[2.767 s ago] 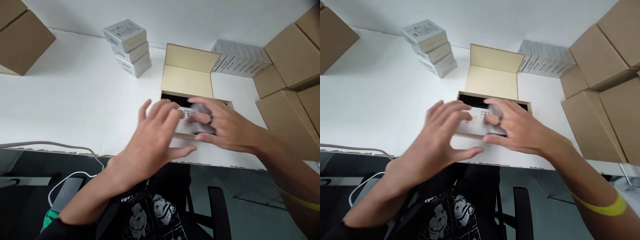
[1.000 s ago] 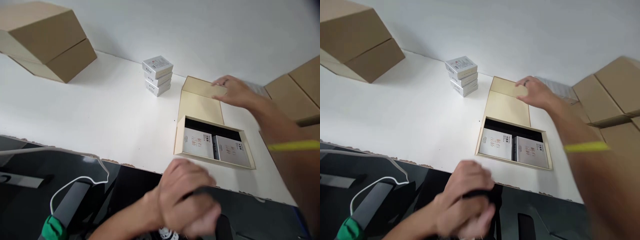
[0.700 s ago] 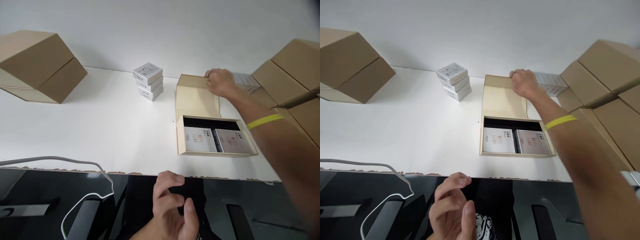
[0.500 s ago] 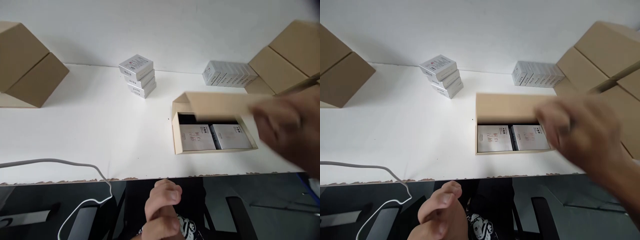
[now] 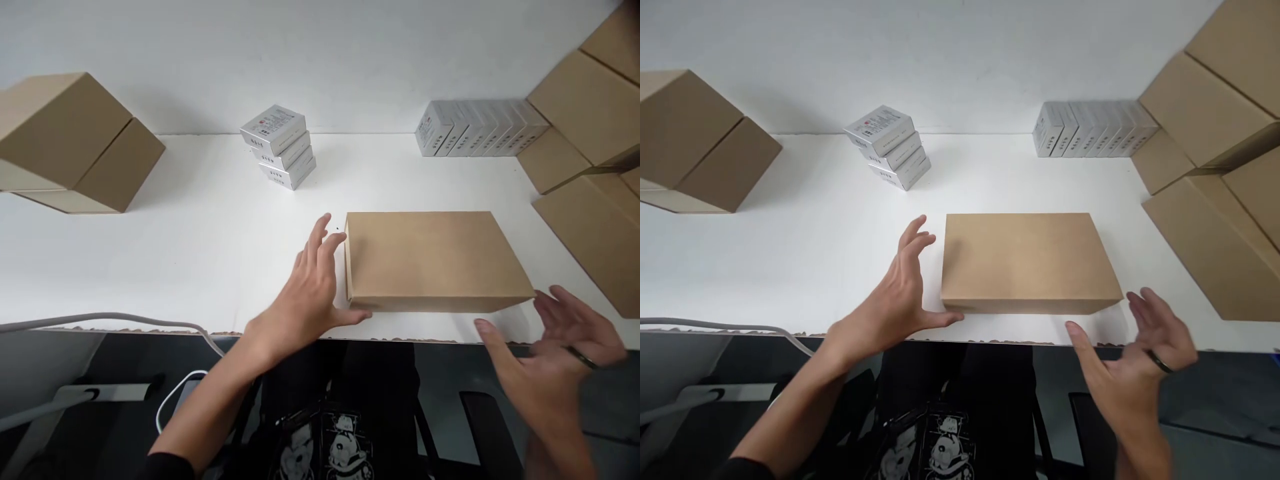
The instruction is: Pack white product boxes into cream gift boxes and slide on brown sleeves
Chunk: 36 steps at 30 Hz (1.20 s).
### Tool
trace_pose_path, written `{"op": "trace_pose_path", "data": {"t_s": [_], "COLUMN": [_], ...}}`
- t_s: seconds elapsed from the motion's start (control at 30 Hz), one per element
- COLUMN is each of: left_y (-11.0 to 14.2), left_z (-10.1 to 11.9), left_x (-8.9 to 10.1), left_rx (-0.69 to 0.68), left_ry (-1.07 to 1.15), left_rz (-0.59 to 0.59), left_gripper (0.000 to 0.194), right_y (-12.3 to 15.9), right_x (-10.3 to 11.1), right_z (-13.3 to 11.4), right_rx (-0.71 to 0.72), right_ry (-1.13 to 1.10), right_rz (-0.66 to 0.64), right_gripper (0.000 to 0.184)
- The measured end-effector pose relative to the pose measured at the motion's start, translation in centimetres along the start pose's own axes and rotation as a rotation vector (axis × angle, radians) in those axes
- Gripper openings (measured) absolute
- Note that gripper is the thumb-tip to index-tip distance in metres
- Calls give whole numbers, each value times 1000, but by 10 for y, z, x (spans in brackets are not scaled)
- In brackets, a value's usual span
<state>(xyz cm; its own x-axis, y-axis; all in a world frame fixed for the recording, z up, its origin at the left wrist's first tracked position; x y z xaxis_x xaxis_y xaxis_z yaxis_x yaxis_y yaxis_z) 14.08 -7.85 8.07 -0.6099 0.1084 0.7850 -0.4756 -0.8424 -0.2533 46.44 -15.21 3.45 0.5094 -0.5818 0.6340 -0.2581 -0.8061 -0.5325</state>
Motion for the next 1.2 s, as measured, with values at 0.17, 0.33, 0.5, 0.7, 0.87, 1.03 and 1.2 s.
{"op": "trace_pose_path", "data": {"t_s": [0.17, 0.33, 0.5, 0.7, 0.87, 1.03, 1.2], "left_y": [-11, -8, 24, 56, 55, 37, -1], "left_z": [-2, 11, 28, 18, 10, -6, -8], "left_x": [3, 1, 3, 4, 4, -2, -8], "left_rx": [22, 54, 114, 290, 279, 313, 186], "left_ry": [17, -40, -117, -9, -59, -57, -7], "left_rz": [-95, -81, 60, 196, 203, 50, -66], "left_gripper": [121, 117, 66, 38, 24, 75, 109], "right_y": [-4, 6, 14, 13, 6, 7, 9], "right_x": [-16, -14, -16, -21, -18, -14, -13], "right_z": [-11, -19, -18, -10, -18, -22, -12], "right_rx": [40, -57, -78, -124, -10, 104, 26], "right_ry": [-242, -225, -103, -112, 4, 25, -59], "right_rz": [38, 93, 55, -84, 8, 4, -44], "right_gripper": [92, 71, 80, 109, 100, 104, 104]}}
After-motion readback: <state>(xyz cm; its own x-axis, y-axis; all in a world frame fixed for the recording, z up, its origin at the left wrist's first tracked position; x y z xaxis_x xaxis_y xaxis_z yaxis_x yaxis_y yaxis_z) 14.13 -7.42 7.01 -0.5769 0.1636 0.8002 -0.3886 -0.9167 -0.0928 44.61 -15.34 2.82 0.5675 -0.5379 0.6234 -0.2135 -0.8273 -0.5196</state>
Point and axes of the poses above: each hand's wrist, its own y-axis away from the middle knuckle, its own x-axis out of the back of the hand, z = x × y, the point moved 7 cm from there along -y, towards the middle knuckle, and after that the axes turned 1 degree about x, right-handed, at the moved point
